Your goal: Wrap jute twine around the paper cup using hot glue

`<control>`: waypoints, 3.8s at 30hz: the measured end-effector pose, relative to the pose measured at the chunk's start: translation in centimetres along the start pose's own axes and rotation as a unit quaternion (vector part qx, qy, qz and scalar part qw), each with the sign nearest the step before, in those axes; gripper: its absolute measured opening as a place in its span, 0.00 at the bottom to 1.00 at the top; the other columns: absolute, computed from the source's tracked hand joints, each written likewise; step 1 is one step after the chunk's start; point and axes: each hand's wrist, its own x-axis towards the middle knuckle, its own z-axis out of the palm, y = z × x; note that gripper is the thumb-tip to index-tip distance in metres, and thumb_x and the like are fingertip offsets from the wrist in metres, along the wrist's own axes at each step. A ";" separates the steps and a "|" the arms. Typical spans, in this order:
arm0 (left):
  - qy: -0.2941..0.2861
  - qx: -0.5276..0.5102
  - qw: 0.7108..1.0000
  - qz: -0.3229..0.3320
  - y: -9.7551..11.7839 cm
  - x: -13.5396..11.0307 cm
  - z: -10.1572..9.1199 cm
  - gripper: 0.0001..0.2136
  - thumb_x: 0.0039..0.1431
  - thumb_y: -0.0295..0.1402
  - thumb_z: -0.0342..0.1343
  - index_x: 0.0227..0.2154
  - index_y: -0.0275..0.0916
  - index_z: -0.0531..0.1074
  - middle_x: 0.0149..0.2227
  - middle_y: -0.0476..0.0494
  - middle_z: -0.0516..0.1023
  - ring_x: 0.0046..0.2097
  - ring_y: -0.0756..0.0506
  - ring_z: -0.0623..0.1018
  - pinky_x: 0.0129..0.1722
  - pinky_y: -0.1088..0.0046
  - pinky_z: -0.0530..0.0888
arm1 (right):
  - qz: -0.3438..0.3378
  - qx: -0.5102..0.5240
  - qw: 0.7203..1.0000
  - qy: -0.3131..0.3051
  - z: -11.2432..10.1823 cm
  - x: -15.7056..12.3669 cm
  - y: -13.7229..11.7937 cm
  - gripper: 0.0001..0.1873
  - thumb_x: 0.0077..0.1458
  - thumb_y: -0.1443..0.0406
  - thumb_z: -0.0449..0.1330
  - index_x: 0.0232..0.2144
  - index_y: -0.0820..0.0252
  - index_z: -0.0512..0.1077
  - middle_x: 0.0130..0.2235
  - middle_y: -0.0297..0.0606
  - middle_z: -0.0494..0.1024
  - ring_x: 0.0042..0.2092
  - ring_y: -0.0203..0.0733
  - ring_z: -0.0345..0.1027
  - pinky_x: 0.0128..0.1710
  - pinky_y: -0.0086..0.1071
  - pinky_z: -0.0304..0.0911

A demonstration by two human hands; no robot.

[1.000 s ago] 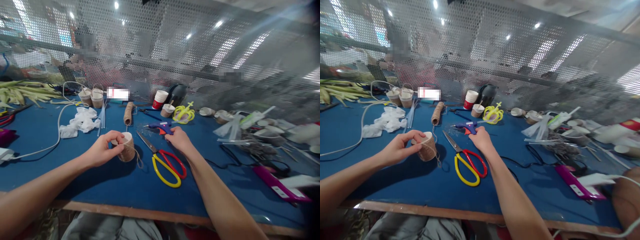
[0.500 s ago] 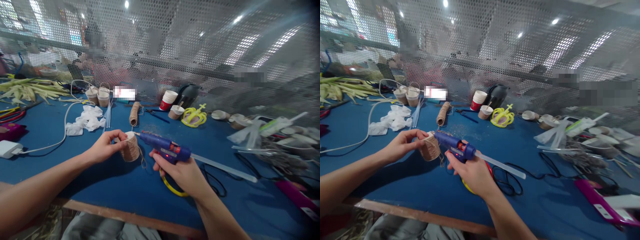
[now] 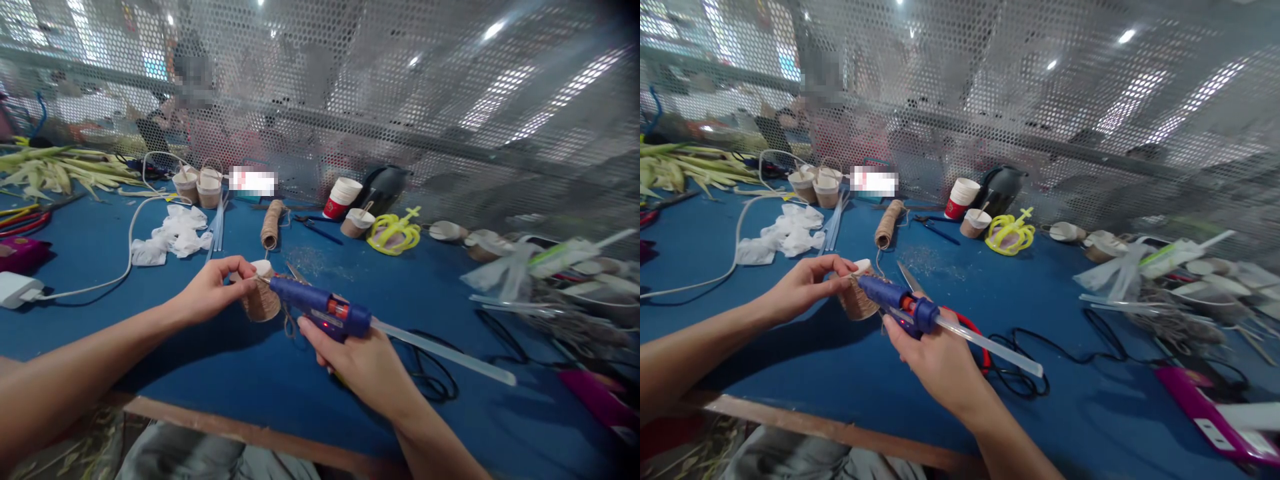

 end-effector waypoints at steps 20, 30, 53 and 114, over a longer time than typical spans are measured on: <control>0.002 0.006 1.000 -0.004 0.3 0.1 -0.1 0.08 0.49 0.36 0.56 0.23 0.36 0.66 0.29 0.47 0.73 0.37 0.46 0.72 0.38 0.70 0.68 | -0.010 0.029 0.999 -0.021 -1.3 0.7 1.0 0.12 0.46 0.58 0.58 0.31 0.58 0.75 0.17 0.34 0.73 0.20 0.40 0.66 0.23 0.32 0.63; -0.011 -0.041 0.999 -0.003 0.4 0.2 -0.2 0.09 0.48 0.35 0.57 0.22 0.36 0.66 0.35 0.43 0.75 0.44 0.44 0.73 0.43 0.67 0.68 | -0.058 -0.011 0.998 -0.008 -0.2 0.4 1.4 0.10 0.48 0.61 0.56 0.24 0.56 0.75 0.16 0.34 0.71 0.20 0.39 0.66 0.27 0.33 0.63; -0.020 -0.070 0.997 -0.003 0.5 0.2 -0.2 0.12 0.47 0.38 0.59 0.21 0.35 0.66 0.44 0.35 0.76 0.53 0.38 0.69 0.53 0.60 0.62 | 0.025 0.024 0.999 -0.017 0.2 0.1 0.4 0.15 0.52 0.57 0.53 0.23 0.60 0.73 0.15 0.33 0.69 0.17 0.34 0.64 0.18 0.27 0.61; -0.036 -0.064 0.997 -0.003 0.6 0.1 -0.2 0.14 0.47 0.41 0.59 0.20 0.35 0.66 0.46 0.33 0.74 0.55 0.37 0.67 0.54 0.59 0.61 | 0.032 -0.003 0.999 -0.010 -0.1 0.2 1.5 0.19 0.54 0.56 0.51 0.18 0.59 0.70 0.13 0.31 0.69 0.16 0.35 0.65 0.21 0.28 0.62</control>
